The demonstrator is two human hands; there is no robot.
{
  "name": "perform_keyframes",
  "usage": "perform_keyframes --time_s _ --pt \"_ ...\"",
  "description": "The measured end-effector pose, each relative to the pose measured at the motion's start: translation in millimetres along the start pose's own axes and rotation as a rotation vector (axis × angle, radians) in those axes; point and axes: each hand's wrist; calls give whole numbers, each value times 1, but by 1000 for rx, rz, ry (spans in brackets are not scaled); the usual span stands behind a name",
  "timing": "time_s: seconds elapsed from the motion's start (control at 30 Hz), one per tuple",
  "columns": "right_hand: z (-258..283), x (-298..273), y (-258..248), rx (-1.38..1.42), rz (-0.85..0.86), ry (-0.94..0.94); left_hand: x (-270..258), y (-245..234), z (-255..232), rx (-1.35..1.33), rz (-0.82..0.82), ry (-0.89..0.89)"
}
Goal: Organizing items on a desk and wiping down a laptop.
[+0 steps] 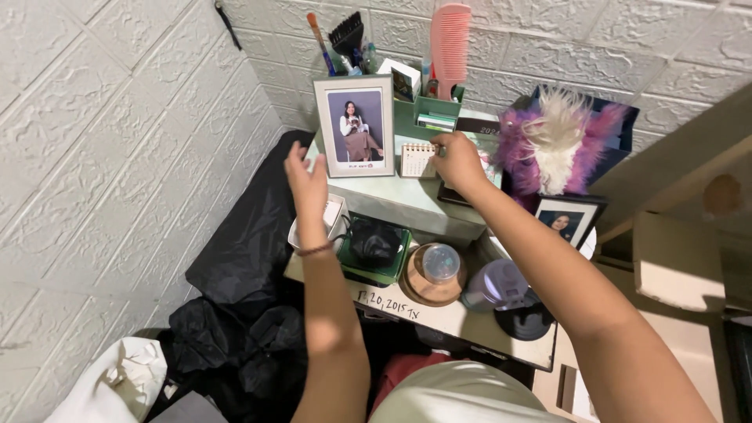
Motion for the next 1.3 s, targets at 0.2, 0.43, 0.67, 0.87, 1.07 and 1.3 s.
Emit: perform_keyframes --time_s 0.2,0.43,0.67,0.87,1.07,1.3 --pt "-20 8 1 124 47 14 -58 45 -46 98 -140 108" --pt "-22 8 9 430 56 160 -72 83 -84 127 119 274" --pt "-26 11 10 624 78 343 -65 95 -72 202 99 252" --pt "-19 10 7 528 78 227 -68 104 -71 227 55 250" --pt "-29 12 15 388 48 165 -71 102 -82 237 109 174" --pt "-14 9 10 287 79 94 -74 107 -77 234 97 142"
Point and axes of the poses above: each hand's wrist, its own x-axis towards the middle knuckle, its own y-axis out of the palm, z = x × y, and after that the axes turned 14 degrees about x, right-handed
